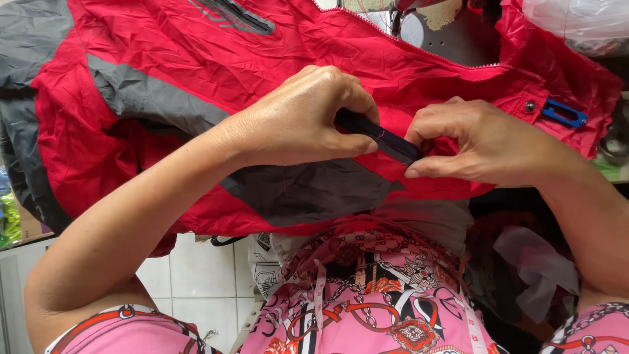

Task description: A person is repairing a red jacket by sewing a zipper or reinforcement strip onto it using an industrial sewing machine.

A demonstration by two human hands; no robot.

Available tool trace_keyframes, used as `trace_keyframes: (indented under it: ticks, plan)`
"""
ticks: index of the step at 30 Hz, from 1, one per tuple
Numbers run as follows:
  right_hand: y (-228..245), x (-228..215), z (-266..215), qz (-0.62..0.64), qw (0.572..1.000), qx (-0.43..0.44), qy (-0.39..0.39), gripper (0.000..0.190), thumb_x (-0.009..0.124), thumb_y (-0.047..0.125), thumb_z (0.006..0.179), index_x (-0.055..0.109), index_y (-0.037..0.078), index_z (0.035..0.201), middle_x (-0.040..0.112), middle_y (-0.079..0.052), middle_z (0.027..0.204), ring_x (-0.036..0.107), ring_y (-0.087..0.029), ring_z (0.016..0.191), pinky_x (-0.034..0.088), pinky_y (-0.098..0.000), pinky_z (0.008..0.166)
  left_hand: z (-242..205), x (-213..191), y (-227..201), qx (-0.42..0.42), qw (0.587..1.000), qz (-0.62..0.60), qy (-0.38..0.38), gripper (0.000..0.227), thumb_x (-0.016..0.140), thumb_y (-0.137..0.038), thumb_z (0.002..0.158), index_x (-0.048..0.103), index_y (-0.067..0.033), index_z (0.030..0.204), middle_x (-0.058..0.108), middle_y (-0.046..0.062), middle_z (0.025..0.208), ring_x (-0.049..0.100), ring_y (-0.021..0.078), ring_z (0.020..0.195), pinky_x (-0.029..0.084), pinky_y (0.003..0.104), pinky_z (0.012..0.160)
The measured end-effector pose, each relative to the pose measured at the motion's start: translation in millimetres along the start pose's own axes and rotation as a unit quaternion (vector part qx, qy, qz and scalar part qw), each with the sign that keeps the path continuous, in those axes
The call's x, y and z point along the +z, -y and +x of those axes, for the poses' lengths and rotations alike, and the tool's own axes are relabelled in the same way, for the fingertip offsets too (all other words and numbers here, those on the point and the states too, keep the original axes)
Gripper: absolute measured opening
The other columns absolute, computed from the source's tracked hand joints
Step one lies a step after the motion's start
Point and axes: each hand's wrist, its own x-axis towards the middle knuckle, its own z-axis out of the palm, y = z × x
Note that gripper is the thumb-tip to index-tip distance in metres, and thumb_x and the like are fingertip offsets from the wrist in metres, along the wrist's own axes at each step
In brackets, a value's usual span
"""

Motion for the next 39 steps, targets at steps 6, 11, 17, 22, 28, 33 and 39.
trace_keyframes:
  ticks: [6, 11, 17, 22, 28, 33, 39]
  plan:
    - [4, -3, 4, -0.008, 1.0, -0.017, 0.012, 0.01, 0.082, 0.03, 0.084, 0.077, 0.022, 0.083, 0.068, 0.012, 0.077, 0.058, -0.007, 0.075, 0.036, -0.0292, 0.085, 0, 8, -1, -0.055, 0.998, 0.031, 0.001, 0.016, 0.075, -0.03, 0.076, 0.079, -0.0178, 0.087, 0.066, 0.0, 0.063, 0.053, 0.0184, 0.057, 0.04, 0.038, 0.055]
    - [5, -4, 4, -0.017, 0.999, -0.032, 0.002, 0.01, 0.081, 0.03, 0.085, 0.077, 0.022, 0.085, 0.066, 0.01, 0.077, 0.058, -0.008, 0.074, 0.038, -0.0302, 0.084, -2, 11, -4, -0.083, 0.996, 0.04, 0.001, 0.015, 0.079, -0.032, 0.077, 0.081, -0.0229, 0.089, 0.068, 0.0, 0.064, 0.057, 0.0187, 0.058, 0.041, 0.038, 0.055]
    - [12, -2, 7, -0.07, 0.994, -0.082, -0.015, 0.014, 0.074, 0.032, 0.091, 0.073, 0.018, 0.093, 0.065, 0.005, 0.08, 0.057, -0.014, 0.074, 0.039, -0.0329, 0.077, -8, 8, -4, -0.102, 0.993, 0.06, 0.015, 0.008, 0.077, -0.03, 0.081, 0.079, -0.0229, 0.084, 0.058, 0.002, 0.058, 0.049, 0.0234, 0.054, 0.04, 0.04, 0.054]
    - [15, 8, 12, -0.089, 0.984, -0.149, -0.048, 0.011, 0.065, 0.022, 0.099, 0.061, 0.012, 0.097, 0.051, -0.001, 0.073, 0.05, -0.021, 0.068, 0.04, -0.036, 0.078, -12, -3, -5, -0.123, 0.99, 0.069, 0.004, 0.007, 0.082, -0.031, 0.08, 0.081, -0.0254, 0.085, 0.057, 0.003, 0.055, 0.046, 0.0217, 0.053, 0.039, 0.039, 0.053]
    - [37, 1, 1, -0.064, 0.984, -0.138, -0.092, 0.065, 0.081, 0.03, 0.08, 0.058, 0.006, 0.136, 0.068, -0.009, 0.122, 0.068, -0.02, 0.099, 0.053, -0.0354, 0.09, -17, -14, 7, -0.133, 0.988, 0.083, -0.006, 0.012, 0.083, -0.031, 0.078, 0.082, -0.0245, 0.087, 0.055, 0.005, 0.054, 0.044, 0.02, 0.05, 0.037, 0.04, 0.05]
    - [31, 7, -39, -0.006, 0.997, -0.067, -0.025, 0.068, 0.075, 0.01, 0.084, 0.06, 0.026, 0.149, 0.053, 0.007, 0.083, 0.052, -0.007, 0.066, 0.047, -0.0157, 0.073, -24, -34, 10, -0.121, 0.99, 0.068, -0.012, 0.015, 0.083, -0.027, 0.077, 0.084, -0.0223, 0.091, 0.055, 0.002, 0.055, 0.046, 0.0085, 0.055, 0.04, 0.034, 0.051]
    - [40, 35, 7, -0.161, 0.969, -0.021, 0.188, 0.069, 0.074, 0.037, 0.09, 0.046, 0.036, 0.153, 0.074, -0.007, 0.098, 0.072, -0.033, 0.081, 0.055, -0.0471, 0.069, -24, -59, -8, -0.1, 0.989, 0.105, -0.022, 0.016, 0.085, -0.029, 0.079, 0.077, -0.0159, 0.075, 0.028, 0.004, 0.059, 0.03, 0.0121, 0.056, 0.03, 0.036, 0.046]
